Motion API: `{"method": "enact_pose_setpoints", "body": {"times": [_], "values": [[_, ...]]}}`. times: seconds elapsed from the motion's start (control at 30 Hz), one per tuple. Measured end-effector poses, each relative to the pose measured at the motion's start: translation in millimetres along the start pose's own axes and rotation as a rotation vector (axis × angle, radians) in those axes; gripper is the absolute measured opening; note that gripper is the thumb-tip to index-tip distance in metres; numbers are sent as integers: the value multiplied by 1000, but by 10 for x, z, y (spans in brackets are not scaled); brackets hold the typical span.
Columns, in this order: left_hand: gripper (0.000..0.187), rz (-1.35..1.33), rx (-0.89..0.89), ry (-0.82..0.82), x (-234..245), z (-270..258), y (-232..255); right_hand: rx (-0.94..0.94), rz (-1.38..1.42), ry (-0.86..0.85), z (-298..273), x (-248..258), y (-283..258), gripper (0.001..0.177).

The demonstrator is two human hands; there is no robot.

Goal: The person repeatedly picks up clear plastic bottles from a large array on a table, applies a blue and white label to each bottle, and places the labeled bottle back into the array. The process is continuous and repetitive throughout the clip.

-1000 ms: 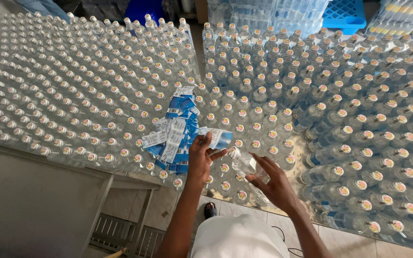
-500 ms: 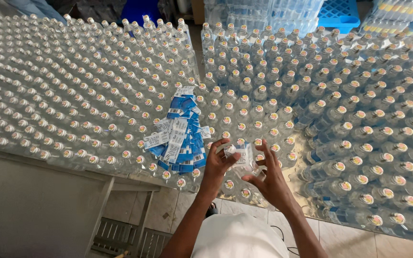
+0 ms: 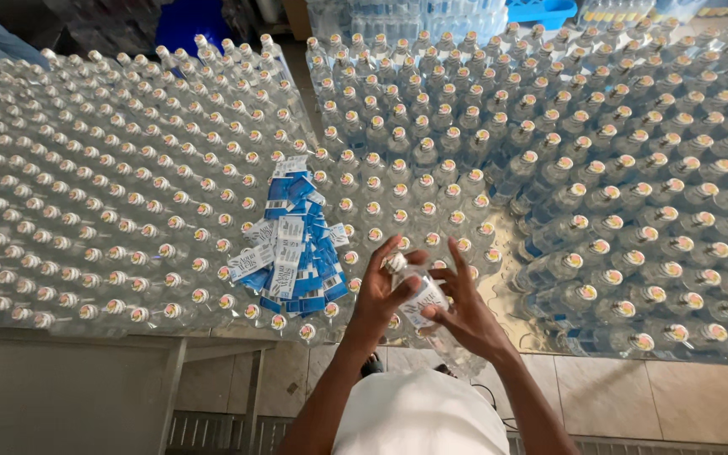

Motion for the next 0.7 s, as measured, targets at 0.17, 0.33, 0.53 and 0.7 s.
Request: {"method": "enact_pose_setpoints", "body": {"times": [0.17,0.33,0.53,0.7], "values": [[53,13,-67,72,-112,92,287,-5,109,-27,-38,-40,122,120],[47,73,-132,16,-138,170,498,-7,192,-55,-118,66,40,110],[45,28,-197,35,-194,221,719,-28,69,-100,-213,103,-121,102],[48,35,-201,81,-194,245,738,-64,23,-81,-253,196,-144,103]]}}
Point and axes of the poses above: each hand's wrist, its own z-axis towards the middle knuckle, its own x-axis out of the back of the hand, y = z × x, the point moved 8 cm from there along z, towards the middle knuckle, and after that the axes turned 13 degrees about x, right-handed, at the moved point
